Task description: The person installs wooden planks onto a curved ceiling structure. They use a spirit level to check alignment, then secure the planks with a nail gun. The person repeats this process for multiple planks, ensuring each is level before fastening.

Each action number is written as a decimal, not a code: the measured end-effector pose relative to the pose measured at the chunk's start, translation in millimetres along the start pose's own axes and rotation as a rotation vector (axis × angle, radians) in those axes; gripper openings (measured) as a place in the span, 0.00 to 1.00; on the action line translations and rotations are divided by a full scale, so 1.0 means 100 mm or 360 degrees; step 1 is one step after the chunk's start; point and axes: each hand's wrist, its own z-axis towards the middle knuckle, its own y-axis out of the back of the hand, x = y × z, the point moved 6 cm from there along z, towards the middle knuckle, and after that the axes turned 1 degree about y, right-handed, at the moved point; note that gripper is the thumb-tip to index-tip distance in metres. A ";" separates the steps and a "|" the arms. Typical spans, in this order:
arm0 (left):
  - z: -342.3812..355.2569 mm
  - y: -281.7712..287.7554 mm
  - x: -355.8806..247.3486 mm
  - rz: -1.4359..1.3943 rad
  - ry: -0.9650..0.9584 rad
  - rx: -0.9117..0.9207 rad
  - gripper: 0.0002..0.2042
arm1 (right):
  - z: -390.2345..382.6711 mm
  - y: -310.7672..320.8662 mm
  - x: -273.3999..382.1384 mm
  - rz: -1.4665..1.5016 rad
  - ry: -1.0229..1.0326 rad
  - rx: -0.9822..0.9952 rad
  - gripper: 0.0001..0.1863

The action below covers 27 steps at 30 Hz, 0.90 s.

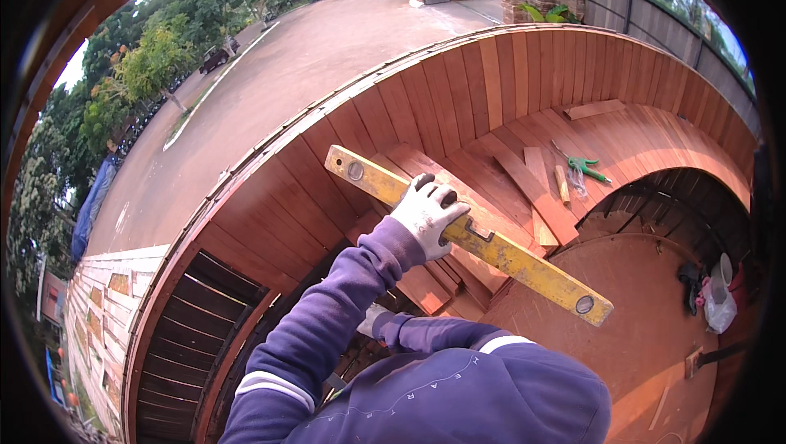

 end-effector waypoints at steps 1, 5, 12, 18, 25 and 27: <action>0.00 0.10 -0.08 -0.0001 -0.0022 -0.0058 0.27 | -0.02 0.06 -0.01 0.0009 -0.0045 -0.0007 0.38; -0.29 0.46 -0.19 0.0122 0.0274 0.0103 0.30 | -0.20 0.16 0.17 0.0022 -0.0120 0.0021 0.39; -1.24 1.17 0.20 -0.0260 0.0932 -0.0279 0.31 | -0.32 0.40 0.23 0.0028 -0.0210 -0.0027 0.39; -2.44 1.34 0.48 -0.2011 0.1443 -0.0715 0.32 | -0.31 0.37 0.20 0.0074 -0.0172 -0.0109 0.35; -3.21 1.58 0.33 -0.1997 0.1614 -0.1285 0.26 | -0.22 0.28 0.03 0.0080 -0.0086 -0.0221 0.32; -3.31 1.67 0.31 -0.1760 0.1560 -0.1417 0.27 | -0.17 0.27 -0.12 0.0110 -0.0110 -0.0295 0.33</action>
